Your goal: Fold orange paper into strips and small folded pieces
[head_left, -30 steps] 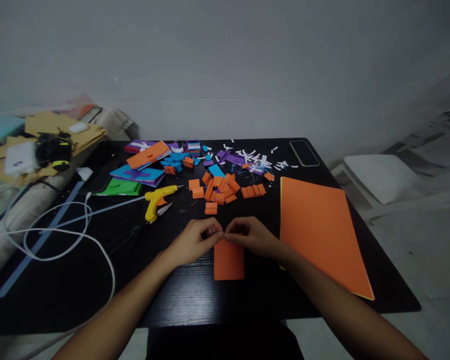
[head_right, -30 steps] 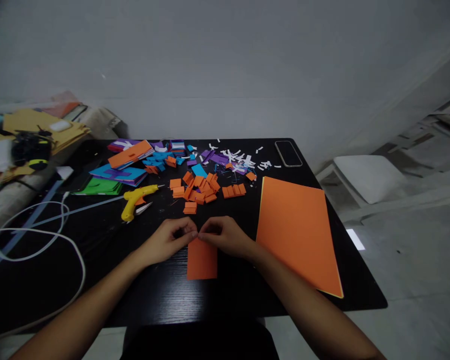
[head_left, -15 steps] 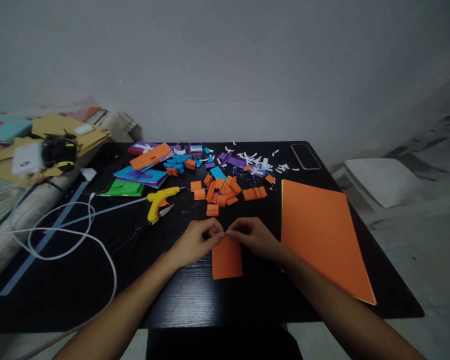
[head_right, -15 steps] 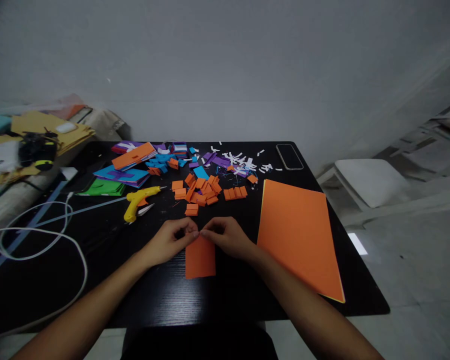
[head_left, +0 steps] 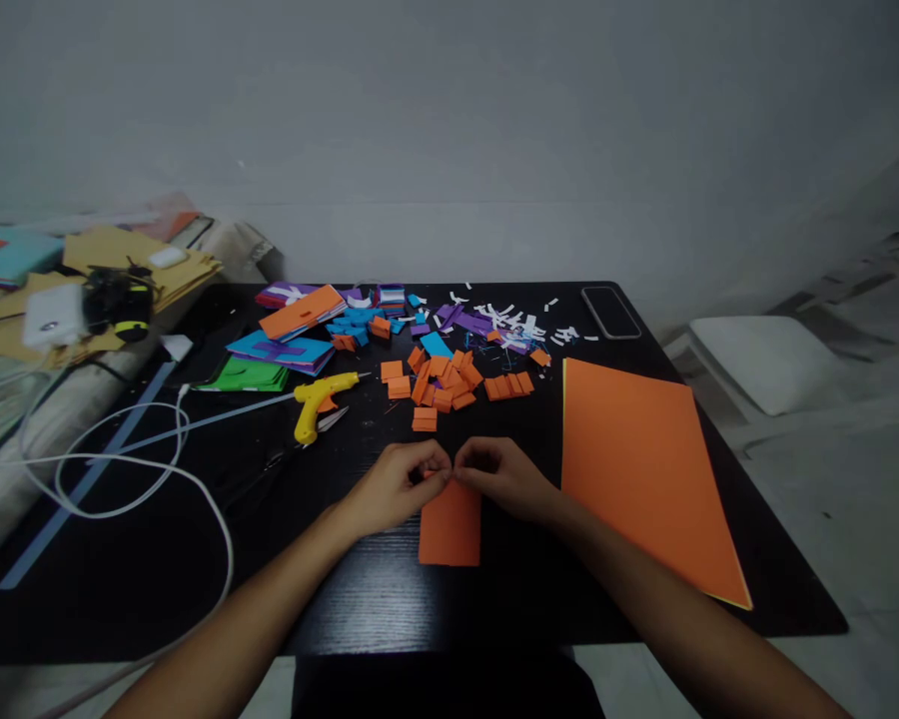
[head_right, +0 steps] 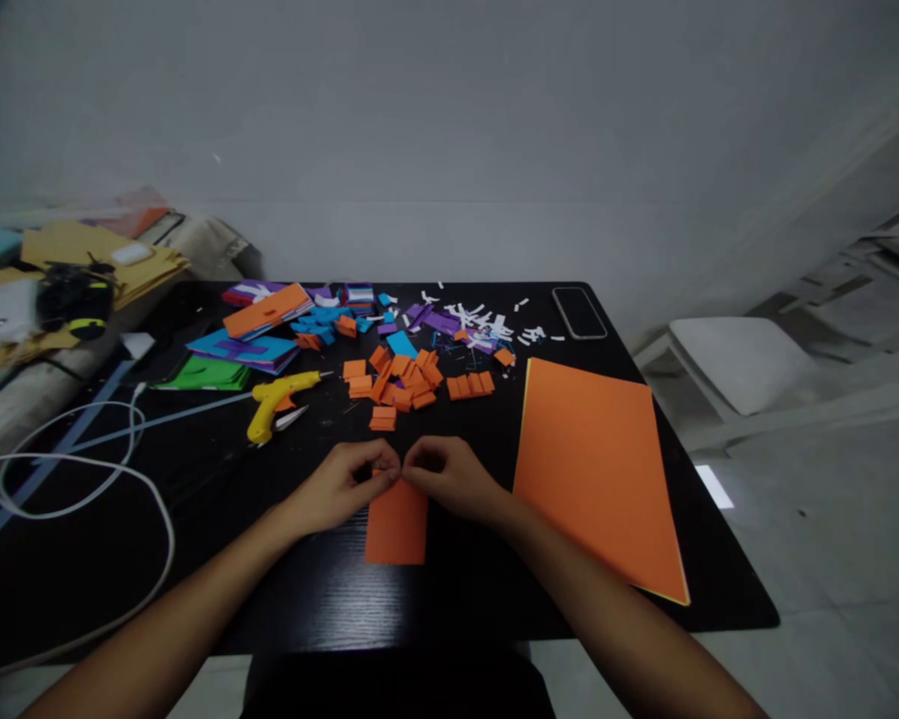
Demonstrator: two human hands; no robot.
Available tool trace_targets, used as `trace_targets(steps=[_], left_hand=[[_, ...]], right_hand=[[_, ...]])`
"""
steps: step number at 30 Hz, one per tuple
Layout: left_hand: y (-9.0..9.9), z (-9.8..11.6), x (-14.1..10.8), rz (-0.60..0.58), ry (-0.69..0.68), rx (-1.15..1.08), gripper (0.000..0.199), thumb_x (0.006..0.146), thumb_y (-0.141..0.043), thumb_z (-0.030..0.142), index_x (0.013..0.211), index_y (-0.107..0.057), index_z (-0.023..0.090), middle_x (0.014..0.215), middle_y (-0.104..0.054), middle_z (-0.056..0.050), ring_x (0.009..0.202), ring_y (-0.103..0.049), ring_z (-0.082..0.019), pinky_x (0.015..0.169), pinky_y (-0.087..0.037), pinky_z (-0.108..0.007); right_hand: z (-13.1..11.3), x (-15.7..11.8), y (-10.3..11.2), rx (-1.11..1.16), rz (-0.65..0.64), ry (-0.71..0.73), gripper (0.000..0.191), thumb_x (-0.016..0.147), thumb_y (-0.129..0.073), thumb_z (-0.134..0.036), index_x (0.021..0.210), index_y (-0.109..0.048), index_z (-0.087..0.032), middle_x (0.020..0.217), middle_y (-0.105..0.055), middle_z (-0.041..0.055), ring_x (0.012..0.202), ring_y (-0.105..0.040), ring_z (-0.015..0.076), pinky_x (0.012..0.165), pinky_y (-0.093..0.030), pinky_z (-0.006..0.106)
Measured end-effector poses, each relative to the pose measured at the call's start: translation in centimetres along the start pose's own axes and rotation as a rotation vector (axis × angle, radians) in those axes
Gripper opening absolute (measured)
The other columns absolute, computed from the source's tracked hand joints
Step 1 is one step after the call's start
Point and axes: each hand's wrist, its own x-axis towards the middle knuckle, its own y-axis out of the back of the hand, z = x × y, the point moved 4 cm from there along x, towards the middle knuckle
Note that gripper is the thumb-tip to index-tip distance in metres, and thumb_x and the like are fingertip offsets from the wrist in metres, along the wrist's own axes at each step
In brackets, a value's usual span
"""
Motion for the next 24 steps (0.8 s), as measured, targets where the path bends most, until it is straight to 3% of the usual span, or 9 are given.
trace_targets(steps=[6,12,17,24], left_hand=[[0.8,0.0,0.2,0.055,0.0,0.01,0.016,0.093,-0.058,0.029,0.085,-0.067,0.018,0.072,-0.061,0.002,0.067,-0.054,-0.013,0.062,-0.038,-0.024],[2.0,-0.8,0.3,0.173,0.045,-0.05,0.021,0.093,-0.058,0.034,0.082,-0.065,0.018,0.072,-0.059,0.002,0.067,-0.053,-0.014,0.063,-0.039,-0.025],[1.0,-0.8,0.3,0.166,0.055,-0.067,0.022,0.093,-0.058,0.036,0.084,-0.066,0.017,0.07,-0.056,0.003,0.067,-0.051,-0.013,0.063,-0.037,-0.025],[0.3,-0.1,0.3,0.142,0.06,-0.073,0.017,0.091,-0.059,0.03,0.082,-0.066,0.017,0.064,-0.051,0.005,0.062,-0.047,-0.011,0.058,-0.032,-0.024]], right_hand=[[-0.3,0.0,1.2,0.007,0.008,-0.039,0.007,0.074,-0.066,-0.026,0.076,-0.068,-0.02,0.069,-0.065,-0.001,0.066,-0.057,0.0157,0.064,-0.042,0.028],[-0.3,0.1,2.1,0.107,0.085,-0.072,0.017,0.079,-0.069,-0.036,0.081,-0.064,-0.02,0.069,-0.066,-0.0005,0.065,-0.062,0.0165,0.067,-0.049,0.031],[-0.1,0.0,0.7,0.007,0.099,0.017,0.028,0.084,-0.072,-0.045,0.093,-0.07,-0.018,0.085,-0.069,0.003,0.076,-0.062,0.0173,0.07,-0.046,0.03],[0.3,0.0,0.1,-0.078,0.055,0.028,0.027,0.088,-0.069,-0.045,0.085,-0.072,-0.018,0.074,-0.065,0.0004,0.068,-0.053,0.0144,0.063,-0.037,0.027]])
